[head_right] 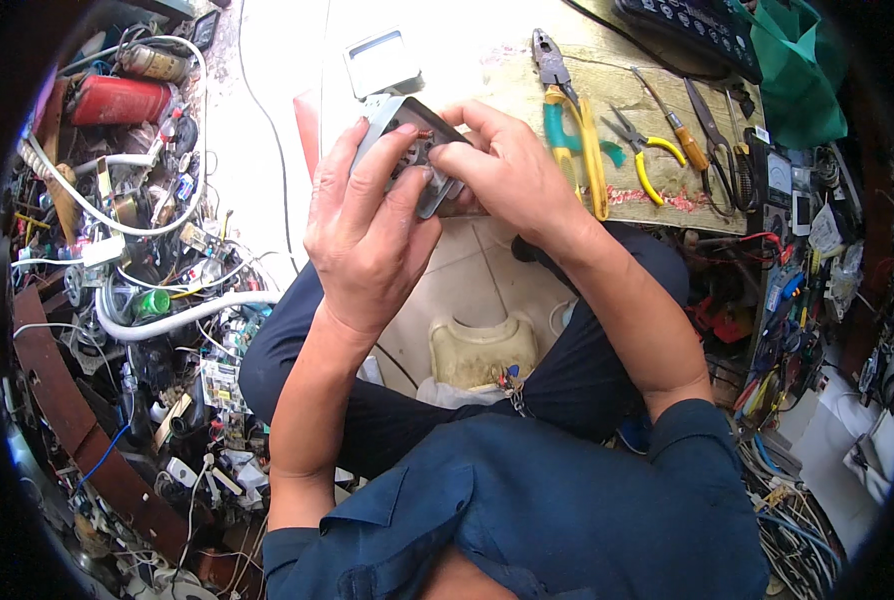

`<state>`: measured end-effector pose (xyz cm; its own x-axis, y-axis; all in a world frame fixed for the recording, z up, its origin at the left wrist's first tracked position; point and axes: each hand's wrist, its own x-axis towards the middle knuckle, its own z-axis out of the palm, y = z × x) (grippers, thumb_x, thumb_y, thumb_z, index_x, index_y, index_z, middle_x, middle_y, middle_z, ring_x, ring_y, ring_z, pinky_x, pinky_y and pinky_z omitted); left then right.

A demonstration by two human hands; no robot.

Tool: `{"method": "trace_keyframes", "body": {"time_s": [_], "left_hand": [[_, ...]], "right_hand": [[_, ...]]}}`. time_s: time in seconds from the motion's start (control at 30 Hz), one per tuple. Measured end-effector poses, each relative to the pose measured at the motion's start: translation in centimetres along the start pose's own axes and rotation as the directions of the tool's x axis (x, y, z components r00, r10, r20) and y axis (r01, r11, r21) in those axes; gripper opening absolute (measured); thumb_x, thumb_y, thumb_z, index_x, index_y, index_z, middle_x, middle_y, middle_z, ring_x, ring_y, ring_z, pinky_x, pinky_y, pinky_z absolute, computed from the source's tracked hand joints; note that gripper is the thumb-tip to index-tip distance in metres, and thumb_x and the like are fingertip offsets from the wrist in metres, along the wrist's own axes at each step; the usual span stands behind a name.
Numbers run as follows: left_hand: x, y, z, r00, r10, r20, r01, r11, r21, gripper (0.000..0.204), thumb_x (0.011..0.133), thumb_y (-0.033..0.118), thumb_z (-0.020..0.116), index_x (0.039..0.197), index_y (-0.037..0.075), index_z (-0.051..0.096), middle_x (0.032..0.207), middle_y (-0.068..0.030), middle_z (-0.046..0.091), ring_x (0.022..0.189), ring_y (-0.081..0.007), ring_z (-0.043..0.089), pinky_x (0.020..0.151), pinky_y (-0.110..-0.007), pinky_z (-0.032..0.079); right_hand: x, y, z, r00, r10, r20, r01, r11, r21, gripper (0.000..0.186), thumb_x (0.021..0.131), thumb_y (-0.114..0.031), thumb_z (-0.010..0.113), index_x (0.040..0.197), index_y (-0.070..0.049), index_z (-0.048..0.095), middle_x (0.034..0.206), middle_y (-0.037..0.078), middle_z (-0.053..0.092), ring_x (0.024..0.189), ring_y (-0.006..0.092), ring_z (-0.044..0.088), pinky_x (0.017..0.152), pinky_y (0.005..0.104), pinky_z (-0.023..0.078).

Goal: The person is repairing a small electronic device, possibly a power adapter, by manipulating internal components with pliers and other tools. They adjust wires and parts inside the device's casing.

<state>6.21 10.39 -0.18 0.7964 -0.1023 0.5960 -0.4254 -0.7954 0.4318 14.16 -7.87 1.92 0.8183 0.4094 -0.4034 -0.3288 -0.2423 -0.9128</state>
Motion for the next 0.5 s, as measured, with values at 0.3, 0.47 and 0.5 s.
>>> {"method": "trace_keyframes", "body": {"time_s": [0.3,0.47,0.5], "left_hand": [[0.5,0.2,-0.7,0.998,-0.028,0.048,0.029,1.0,-0.007,0.04,0.072,0.001,0.083,0.111,0.003,0.078,0.141,-0.0131,0.074,0.138,-0.049,0.065,0.114,-0.056,0.054],[0.3,0.5,-0.3,0.999,-0.029,0.038,0.03,0.999,-0.027,0.036,0.075,-0.001,0.082,0.111,0.002,0.077,0.142,-0.0137,0.075,0.141,-0.0493,0.064,0.117,-0.056,0.052],[0.3,0.5,-0.2,0.999,-0.028,0.034,0.028,0.999,-0.027,0.035,0.075,0.0,0.082,0.11,0.002,0.077,0.141,-0.0132,0.075,0.14,-0.0493,0.064,0.116,-0.057,0.052]], "right_hand": [[-3.8,1.0,-3.9,0.85,-0.467,-0.244,0.302,0.811,-0.501,0.027,0.101,-0.016,0.082,0.121,0.002,0.075,0.105,0.015,0.08,0.085,0.0208,0.077,0.078,0.0336,0.06],[-7.2,3.7,-10.3,0.645,-0.672,-0.363,0.038,0.503,-0.863,0.022,0.098,-0.004,0.08,0.119,0.002,0.077,0.117,0.016,0.079,0.094,0.0275,0.078,0.076,0.0361,0.062],[-7.7,4.2,-11.7,0.641,-0.668,-0.378,-0.02,0.478,-0.878,0.023,0.096,-0.007,0.081,0.118,0.0,0.077,0.117,0.017,0.079,0.102,0.0335,0.076,0.086,0.0415,0.06]]}}
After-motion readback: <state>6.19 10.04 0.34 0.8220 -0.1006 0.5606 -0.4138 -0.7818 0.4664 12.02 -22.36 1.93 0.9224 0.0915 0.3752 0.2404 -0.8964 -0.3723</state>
